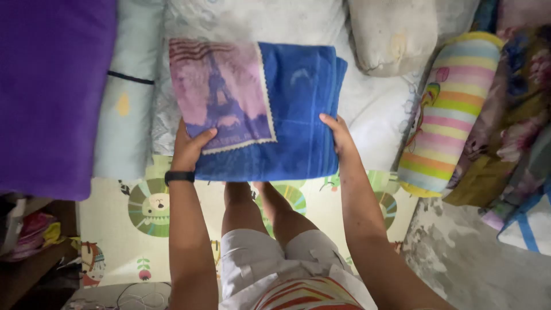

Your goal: Folding a blanket, organizing toiletries, and managing electronic devices and cables in a bedroom.

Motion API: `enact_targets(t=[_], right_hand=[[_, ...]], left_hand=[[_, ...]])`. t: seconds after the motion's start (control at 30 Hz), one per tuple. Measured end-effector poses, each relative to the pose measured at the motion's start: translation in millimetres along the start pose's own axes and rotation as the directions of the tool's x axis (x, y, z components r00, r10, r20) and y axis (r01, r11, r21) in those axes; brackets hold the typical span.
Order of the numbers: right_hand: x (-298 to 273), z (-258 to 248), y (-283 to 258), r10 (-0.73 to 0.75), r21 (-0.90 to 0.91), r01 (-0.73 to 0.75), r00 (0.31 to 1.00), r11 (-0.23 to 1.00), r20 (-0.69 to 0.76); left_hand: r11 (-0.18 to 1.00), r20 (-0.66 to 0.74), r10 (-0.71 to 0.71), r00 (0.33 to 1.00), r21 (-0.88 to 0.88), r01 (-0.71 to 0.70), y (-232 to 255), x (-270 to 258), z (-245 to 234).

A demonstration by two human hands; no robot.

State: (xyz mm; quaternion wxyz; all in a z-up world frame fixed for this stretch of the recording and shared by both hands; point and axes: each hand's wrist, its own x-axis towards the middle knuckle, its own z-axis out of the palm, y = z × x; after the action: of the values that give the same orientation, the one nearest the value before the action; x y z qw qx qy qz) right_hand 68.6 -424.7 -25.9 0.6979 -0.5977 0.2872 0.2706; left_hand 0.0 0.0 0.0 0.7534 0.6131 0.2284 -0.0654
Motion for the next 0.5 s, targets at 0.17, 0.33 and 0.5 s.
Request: enact_targets(t=[0.17,0.33,0.5], right_hand=[[-41.0,9.8,5.4,-0.064,0.048,0.062,0.997,0.997,0.037],[-85.2,33.5,-0.4,-0.081,0.027,0.08,0.996,0.996,0.034],[-139.8,77.3,-21.2,-0.138,0.084,0.127,0.981,0.988,0.14]], left_hand=[[0.996,0.01,0.09,0.996,0.027,-0.091,37.0,-45.3,-15.9],[0.993,-0.047,0.116,0.992,-0.012,-0.117,69.4,-89.1,-38.3],[0.981,-0.049,0.193,0.98,0.009,-0.193,122.3,-133.2,-60.0]])
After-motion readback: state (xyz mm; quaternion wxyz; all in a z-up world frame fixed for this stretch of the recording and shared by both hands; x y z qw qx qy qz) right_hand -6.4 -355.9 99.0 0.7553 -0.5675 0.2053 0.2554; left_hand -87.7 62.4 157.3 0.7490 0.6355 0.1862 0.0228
